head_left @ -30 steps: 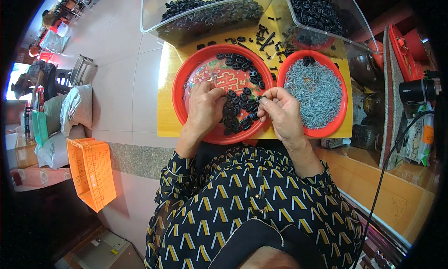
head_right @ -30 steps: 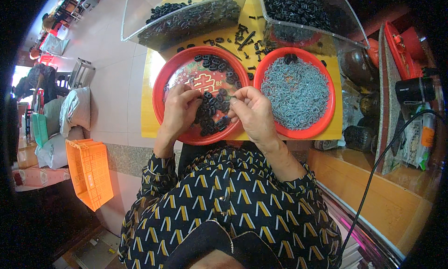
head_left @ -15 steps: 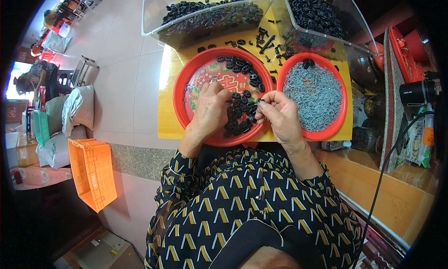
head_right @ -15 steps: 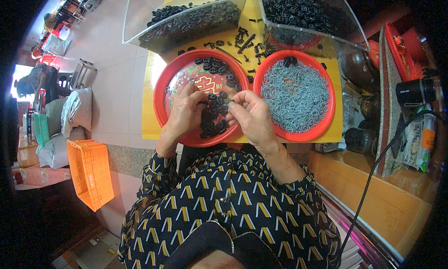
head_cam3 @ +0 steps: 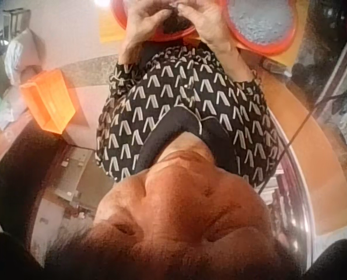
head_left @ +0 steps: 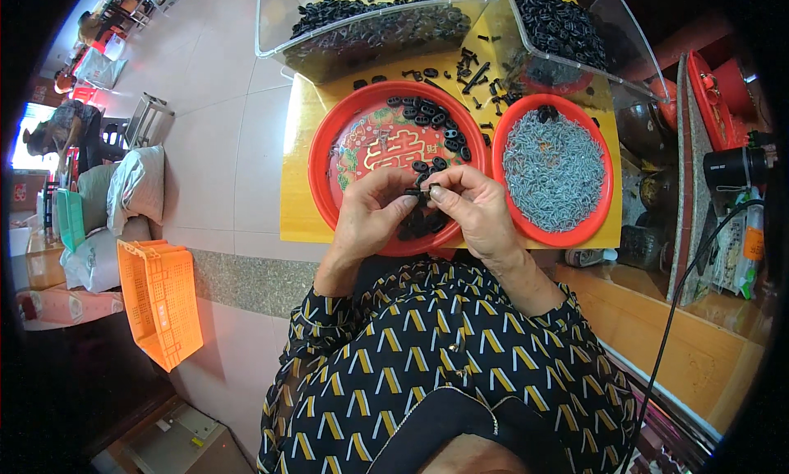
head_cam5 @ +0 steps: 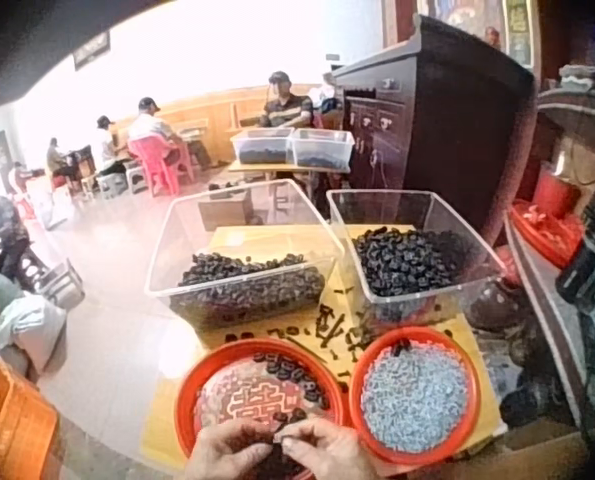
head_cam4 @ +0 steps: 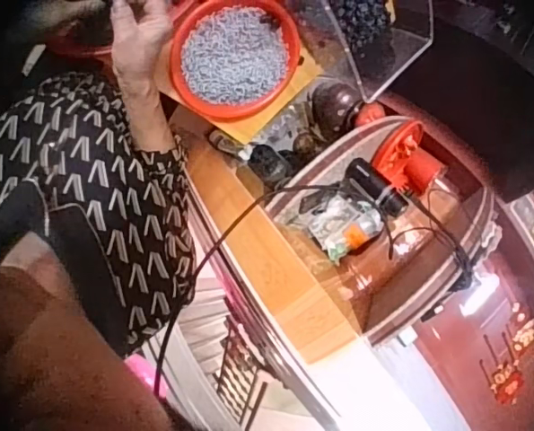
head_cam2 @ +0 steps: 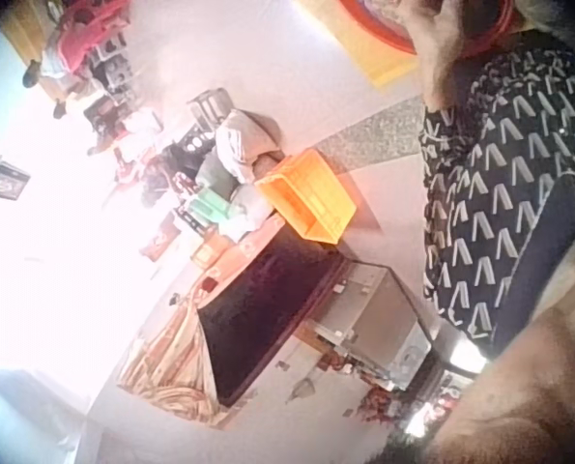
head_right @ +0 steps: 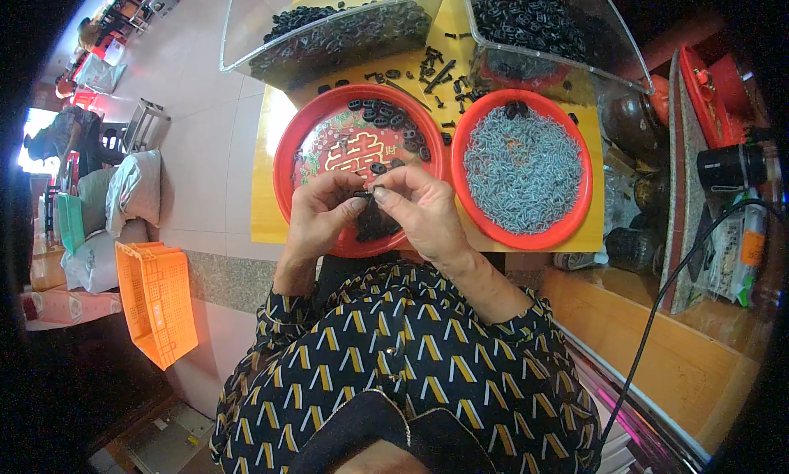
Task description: The person sits at a table and repeatedly picks up small black plastic rings and metal screws. They insert the screws into the rings by hand and place the assembled units into a red tray. The process is repetitive and involves handling small components from a clear container.
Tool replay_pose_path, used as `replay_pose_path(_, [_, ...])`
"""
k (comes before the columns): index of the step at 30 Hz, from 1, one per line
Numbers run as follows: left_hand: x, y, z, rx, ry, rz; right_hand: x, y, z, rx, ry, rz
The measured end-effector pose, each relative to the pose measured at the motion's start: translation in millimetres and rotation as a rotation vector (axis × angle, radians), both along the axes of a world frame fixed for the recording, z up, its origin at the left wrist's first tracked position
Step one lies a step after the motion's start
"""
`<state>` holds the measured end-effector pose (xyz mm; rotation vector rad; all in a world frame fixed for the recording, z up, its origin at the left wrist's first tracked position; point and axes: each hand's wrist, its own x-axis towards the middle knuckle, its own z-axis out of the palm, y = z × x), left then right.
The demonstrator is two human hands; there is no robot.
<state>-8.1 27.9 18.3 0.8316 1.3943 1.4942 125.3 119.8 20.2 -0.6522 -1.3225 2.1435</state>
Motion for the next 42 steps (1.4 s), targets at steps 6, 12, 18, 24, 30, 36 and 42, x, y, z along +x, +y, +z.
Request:
replay_pose_path(6, [0,-2,-4,0.033,-0.178,0.047,-2,-4,4,-0.04,-0.001,-0.002])
replay_pose_path(12, [2,-6,-6,0.062,-0.247,0.11,-4,-5,4,-0.087,0.0,0.01])
replay_pose_path(18, [-3,-10,-8,0.073,-0.327,0.13,-3,-5,6,-0.115,-0.077,0.024])
replay_pose_path(24, [-3,-14,-13,0.168,-0.399,0.137,-4,-5,8,-0.132,-0.079,0.034])
replay_pose_path(30, [-2,-18,-13,0.208,-0.38,0.099,-8,-7,17,-0.045,-0.142,0.06])
replay_pose_path(36, [-1,-21,-11,0.183,-0.345,0.102,-9,-8,20,-0.032,-0.167,0.086])
replay_pose_path(42, [-3,-22,-13,0.189,-0.315,0.057,-10,-10,24,-0.041,-0.19,0.09])
